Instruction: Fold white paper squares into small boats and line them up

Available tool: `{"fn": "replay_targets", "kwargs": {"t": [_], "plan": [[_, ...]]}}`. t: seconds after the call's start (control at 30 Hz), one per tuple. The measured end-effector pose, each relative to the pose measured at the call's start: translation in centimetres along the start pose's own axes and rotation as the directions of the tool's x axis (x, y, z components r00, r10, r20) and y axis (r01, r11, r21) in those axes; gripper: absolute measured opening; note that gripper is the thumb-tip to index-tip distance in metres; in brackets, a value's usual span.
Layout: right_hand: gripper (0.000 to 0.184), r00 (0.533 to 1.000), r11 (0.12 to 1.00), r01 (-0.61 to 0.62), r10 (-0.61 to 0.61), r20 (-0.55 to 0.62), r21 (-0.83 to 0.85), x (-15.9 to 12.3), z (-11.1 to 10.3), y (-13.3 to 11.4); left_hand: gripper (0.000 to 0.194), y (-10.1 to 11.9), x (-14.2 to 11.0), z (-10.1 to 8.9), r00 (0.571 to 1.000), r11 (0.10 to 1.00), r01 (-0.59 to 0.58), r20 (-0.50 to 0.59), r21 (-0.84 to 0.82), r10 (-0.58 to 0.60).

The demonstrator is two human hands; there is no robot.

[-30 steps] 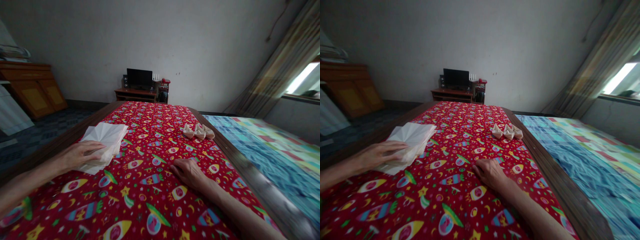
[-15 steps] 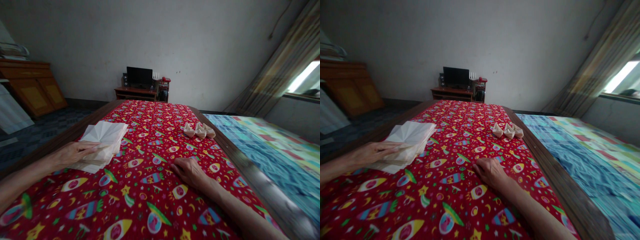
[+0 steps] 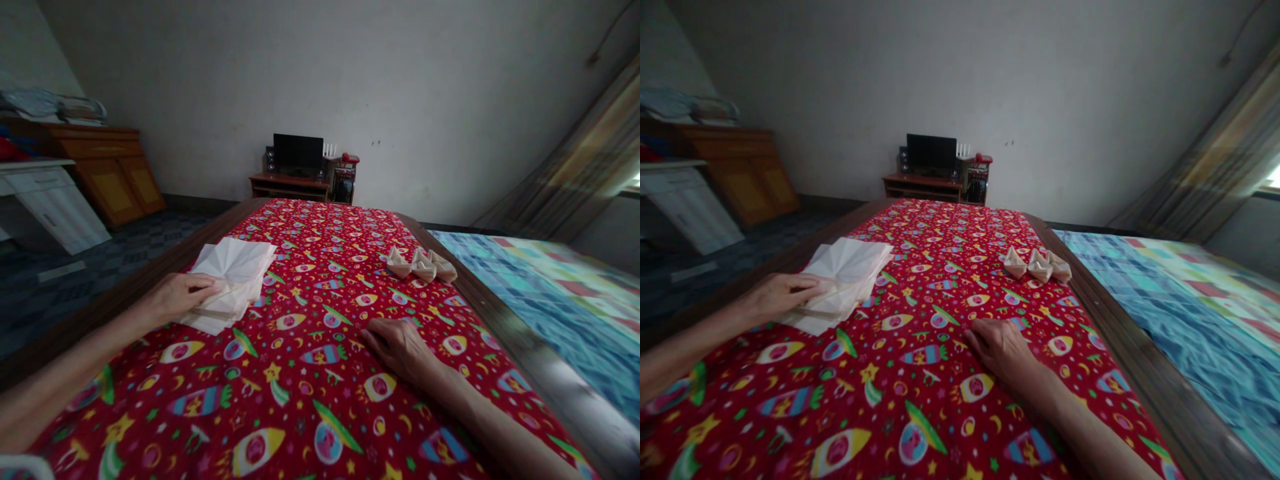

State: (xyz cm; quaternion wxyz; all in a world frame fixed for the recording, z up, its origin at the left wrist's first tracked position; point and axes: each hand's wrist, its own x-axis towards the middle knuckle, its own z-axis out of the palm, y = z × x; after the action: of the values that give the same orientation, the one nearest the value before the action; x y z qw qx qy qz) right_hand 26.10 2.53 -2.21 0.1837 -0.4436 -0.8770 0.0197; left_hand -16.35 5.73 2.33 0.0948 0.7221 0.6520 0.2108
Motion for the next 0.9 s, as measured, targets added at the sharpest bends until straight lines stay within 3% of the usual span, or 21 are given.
{"fn": "replay_targets", "kwargs": {"t": [0.23, 0.37, 0.53, 0.73, 0.9], "plan": [[0.036, 1.0, 1.0, 0.003, -0.003, 0.013, 0.028, 0.0, -0.2, -0.1, 0.041, 1.0, -0.4, 1.2, 0.988, 0.999, 0.05, -0.148, 0.017, -0.047], [0.036, 1.0, 1.0, 0.017, -0.017, 0.002, 0.015, 0.0, -0.1, 0.0, 0.044, -0.4, 0.4, 1.1, 1.0, 0.995, 0.031, 0.004, -0.095, -0.031], [0.036, 1.0, 1.0, 0.013, -0.013, -0.007, 0.021, 0.0, 0.2, 0.2, 0.043, -2.1, 0.7, 0.3, 0.981, 0.978, -0.054, 0.17, -0.2, 0.089], [0.036, 1.0, 1.0, 0.013, -0.013, -0.002, 0.024, 0.0, 0.1, 0.1, 0.041, -1.9, 0.3, 0.8, 0.981, 0.967, -0.068, 0.161, -0.245, 0.11], [0.036, 1.0, 1.0, 0.002, -0.002, 0.001, 0.025, 0.0, 0.0, 0.0, 0.055, -1.3, 0.2, 1.1, 0.953, 0.964, -0.195, 0.196, -0.183, 0.23]]}}
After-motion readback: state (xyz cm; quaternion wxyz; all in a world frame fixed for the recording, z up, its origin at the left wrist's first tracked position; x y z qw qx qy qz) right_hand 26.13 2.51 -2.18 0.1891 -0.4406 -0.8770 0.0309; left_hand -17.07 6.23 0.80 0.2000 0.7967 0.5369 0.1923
